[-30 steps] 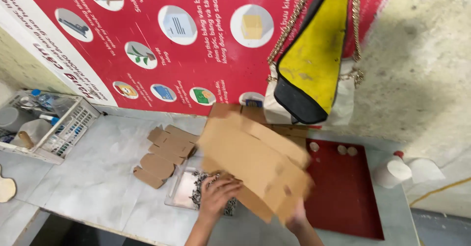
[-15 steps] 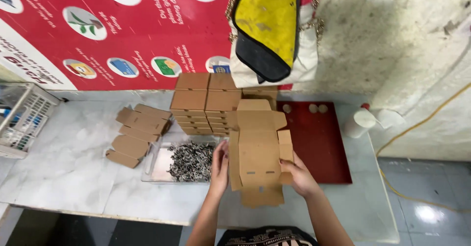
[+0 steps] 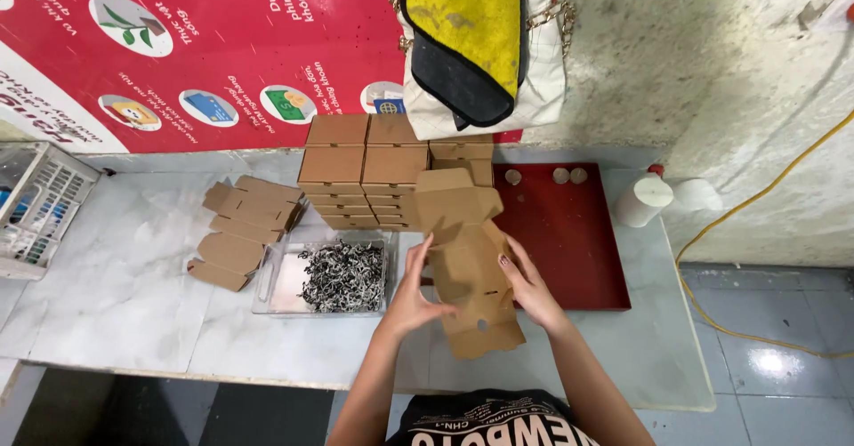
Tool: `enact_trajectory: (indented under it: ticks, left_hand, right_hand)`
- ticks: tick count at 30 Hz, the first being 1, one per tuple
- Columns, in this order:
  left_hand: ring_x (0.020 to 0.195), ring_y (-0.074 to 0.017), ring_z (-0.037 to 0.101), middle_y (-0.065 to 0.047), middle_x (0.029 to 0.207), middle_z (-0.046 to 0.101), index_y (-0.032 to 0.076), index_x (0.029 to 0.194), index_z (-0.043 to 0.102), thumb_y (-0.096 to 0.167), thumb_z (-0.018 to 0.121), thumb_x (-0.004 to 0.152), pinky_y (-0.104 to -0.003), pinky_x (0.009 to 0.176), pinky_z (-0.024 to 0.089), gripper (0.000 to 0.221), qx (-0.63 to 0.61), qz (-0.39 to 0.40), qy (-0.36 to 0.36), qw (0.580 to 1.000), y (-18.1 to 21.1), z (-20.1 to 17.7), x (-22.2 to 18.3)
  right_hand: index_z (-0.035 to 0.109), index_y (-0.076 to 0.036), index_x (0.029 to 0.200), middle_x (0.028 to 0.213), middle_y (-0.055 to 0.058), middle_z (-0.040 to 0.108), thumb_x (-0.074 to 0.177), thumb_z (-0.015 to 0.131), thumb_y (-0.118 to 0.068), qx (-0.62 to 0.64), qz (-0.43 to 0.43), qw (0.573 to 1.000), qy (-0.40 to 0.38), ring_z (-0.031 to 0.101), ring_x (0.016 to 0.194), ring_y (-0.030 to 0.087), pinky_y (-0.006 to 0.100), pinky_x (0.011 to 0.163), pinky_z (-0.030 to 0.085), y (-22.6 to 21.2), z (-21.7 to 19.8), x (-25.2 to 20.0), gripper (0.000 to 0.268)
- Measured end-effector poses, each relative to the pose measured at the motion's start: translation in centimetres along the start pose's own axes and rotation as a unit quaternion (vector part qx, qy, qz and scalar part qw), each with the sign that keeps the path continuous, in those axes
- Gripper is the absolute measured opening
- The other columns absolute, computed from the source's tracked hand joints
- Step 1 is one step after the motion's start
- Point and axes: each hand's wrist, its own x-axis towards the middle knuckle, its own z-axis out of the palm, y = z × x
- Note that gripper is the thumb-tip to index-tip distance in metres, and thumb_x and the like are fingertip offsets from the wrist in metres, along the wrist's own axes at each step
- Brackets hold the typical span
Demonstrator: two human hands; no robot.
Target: Packing candles and filling material into small cardboard boxes.
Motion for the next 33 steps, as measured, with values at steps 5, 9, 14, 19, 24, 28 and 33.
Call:
enact_trajectory:
  ticks: [5, 9, 14, 19, 24, 28, 33]
  left_hand:
    - [0.147, -0.0346, 0.047, -0.017, 0.154, 0.046, 0.019, 0.167, 0.026, 0.015, 0.091, 0.072, -0.049, 0.124, 0.039, 0.115, -0.043, 0.011, 0.03, 0.999, -2.7, 0.9, 0.0]
    - [0.15, -0.0303, 0.037, -0.011, 0.17, 0.023, 0.022, 0.164, 0.012, 0.019, 0.085, 0.069, -0.048, 0.104, 0.054, 0.119, -0.16, -0.119, -0.014, 0.98, 2.1, -0.2, 0.8]
    - [0.159, -0.0362, 0.018, -0.019, 0.173, 0.014, 0.017, 0.167, 0.007, 0.022, 0.094, 0.049, -0.047, 0.127, 0.024, 0.147, -0.071, 0.025, -0.099, 0.992, 0.9, -0.8, 0.7]
    - [0.157, -0.0373, 0.008, -0.021, 0.169, 0.001, 0.017, 0.161, -0.007, 0.032, 0.103, 0.033, -0.048, 0.125, 0.018, 0.17, -0.008, 0.021, -0.153, 0.988, 1.4, -1.0, 1.0]
    - [0.17, -0.0347, 0.012, -0.018, 0.185, 0.0, 0.015, 0.173, -0.002, 0.046, 0.093, 0.064, -0.045, 0.131, 0.032, 0.147, -0.079, -0.049, -0.139, 0.986, -2.2, 0.2, 1.1]
    - [0.165, -0.038, 0.01, -0.02, 0.178, 0.003, 0.015, 0.17, -0.006, 0.043, 0.098, 0.036, -0.049, 0.132, 0.018, 0.172, -0.04, 0.015, -0.142, 0.989, -0.9, 0.0, 0.9]
    - [0.164, -0.0419, 0.003, -0.022, 0.176, -0.01, 0.014, 0.165, -0.019, 0.055, 0.101, 0.031, -0.051, 0.132, 0.018, 0.184, 0.019, 0.059, -0.179, 0.982, -0.3, -0.8, 0.7]
  right_hand:
    - [0.015, -0.018, 0.167, 0.174, 0.006, 0.018, 0.095, 0.067, -0.041, -0.019, -0.106, 0.981, -0.163, 0.019, 0.159, 0.026, 0.041, 0.124, 0.025, -1.4, -1.9, -1.0, 0.092]
    - [0.016, -0.021, 0.162, 0.163, 0.009, 0.032, 0.068, 0.088, -0.026, -0.074, 0.001, 0.986, -0.152, 0.029, 0.151, 0.027, 0.045, 0.116, 0.037, -1.1, -3.4, -0.6, 0.119]
    - [0.026, -0.009, 0.163, 0.158, 0.015, 0.04, 0.079, 0.087, -0.024, -0.022, -0.096, 0.991, -0.092, 0.039, 0.145, 0.03, 0.044, 0.115, 0.042, 2.6, -4.1, 0.6, 0.105]
    - [0.027, -0.004, 0.163, 0.16, 0.015, 0.043, 0.087, 0.083, -0.023, 0.082, -0.102, 0.99, -0.058, 0.042, 0.147, 0.028, 0.041, 0.117, 0.041, -0.3, -3.0, -0.6, 0.097]
    - [0.016, -0.009, 0.161, 0.162, 0.011, 0.035, 0.072, 0.084, -0.008, -0.099, -0.108, 0.979, -0.141, 0.036, 0.148, 0.024, 0.042, 0.116, 0.034, -3.5, -2.0, -1.7, 0.112]
    - [0.026, -0.01, 0.159, 0.15, 0.014, 0.051, 0.074, 0.08, -0.013, -0.075, -0.023, 0.996, -0.047, 0.053, 0.134, 0.029, 0.045, 0.108, 0.047, -1.1, -2.8, -0.8, 0.101]
    - [0.033, -0.005, 0.158, 0.151, 0.016, 0.051, 0.086, 0.074, -0.013, -0.015, -0.069, 0.997, -0.018, 0.05, 0.139, 0.027, 0.041, 0.113, 0.044, -0.8, -3.1, -0.7, 0.083]
